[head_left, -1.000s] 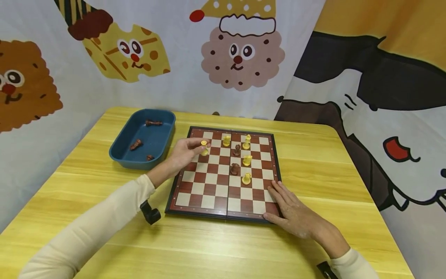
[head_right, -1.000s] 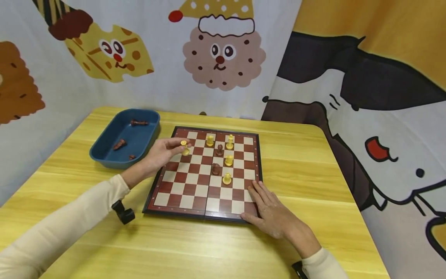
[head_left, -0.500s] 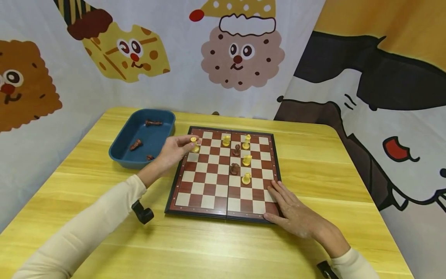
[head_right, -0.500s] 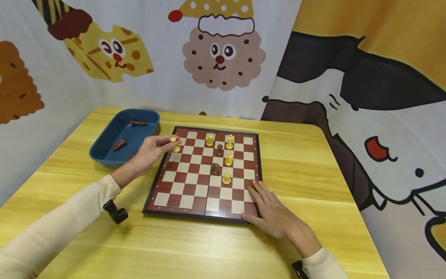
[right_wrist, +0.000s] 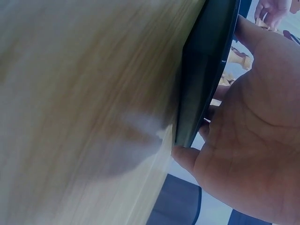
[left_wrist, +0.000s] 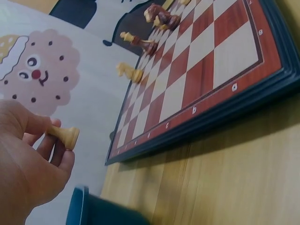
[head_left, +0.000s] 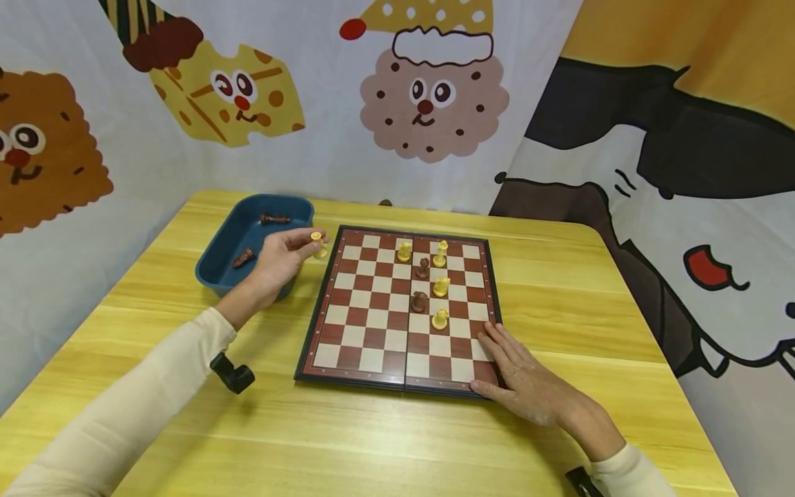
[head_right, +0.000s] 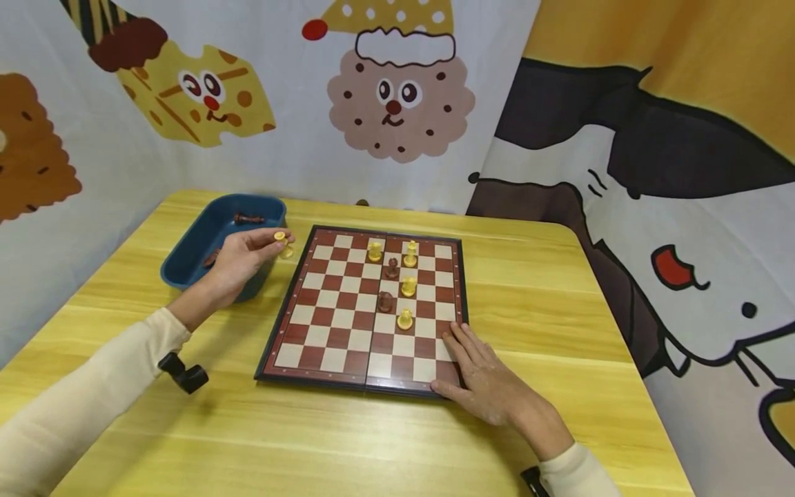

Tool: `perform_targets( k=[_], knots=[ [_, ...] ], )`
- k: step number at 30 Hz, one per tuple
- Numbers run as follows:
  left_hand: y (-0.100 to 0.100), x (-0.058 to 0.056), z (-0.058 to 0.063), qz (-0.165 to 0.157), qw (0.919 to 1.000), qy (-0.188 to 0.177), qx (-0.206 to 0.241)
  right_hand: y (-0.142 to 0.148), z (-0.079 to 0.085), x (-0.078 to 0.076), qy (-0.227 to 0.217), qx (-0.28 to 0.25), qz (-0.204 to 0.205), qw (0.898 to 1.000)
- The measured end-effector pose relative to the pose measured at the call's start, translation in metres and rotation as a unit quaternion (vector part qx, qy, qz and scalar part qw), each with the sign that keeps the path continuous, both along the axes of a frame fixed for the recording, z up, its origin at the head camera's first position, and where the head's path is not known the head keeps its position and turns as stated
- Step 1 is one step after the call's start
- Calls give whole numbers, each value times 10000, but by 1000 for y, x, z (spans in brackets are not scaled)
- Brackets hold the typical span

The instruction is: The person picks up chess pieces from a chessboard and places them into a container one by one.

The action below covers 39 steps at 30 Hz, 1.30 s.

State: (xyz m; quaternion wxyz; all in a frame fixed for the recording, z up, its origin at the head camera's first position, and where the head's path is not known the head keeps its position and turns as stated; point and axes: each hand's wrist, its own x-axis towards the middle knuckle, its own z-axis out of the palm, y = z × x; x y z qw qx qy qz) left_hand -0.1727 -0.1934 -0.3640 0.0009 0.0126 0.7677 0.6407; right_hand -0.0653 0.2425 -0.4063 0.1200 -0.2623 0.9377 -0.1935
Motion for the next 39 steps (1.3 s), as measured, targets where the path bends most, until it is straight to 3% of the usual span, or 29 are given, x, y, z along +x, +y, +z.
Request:
perform_targets(
  k=[5,14,20,33,39],
  knots=[
    [-12,2,0,100,9999,109,34,-1,4,1,-221,104,-25,9997],
    [-24,3,3,591,9978,91,-303,1,0,2,-281,136,-121,9994],
    [-30,5,2,818,9962,78,-290,0,1,3,-235,112,-117,9996],
    [-40,10,1,977,9950,-14,-222,-1,3,2,-265,88,-157,9995],
    [-48,8,4,1287,9915,22,-199,-2,1,0,-267,75,-129,9995]
  ],
)
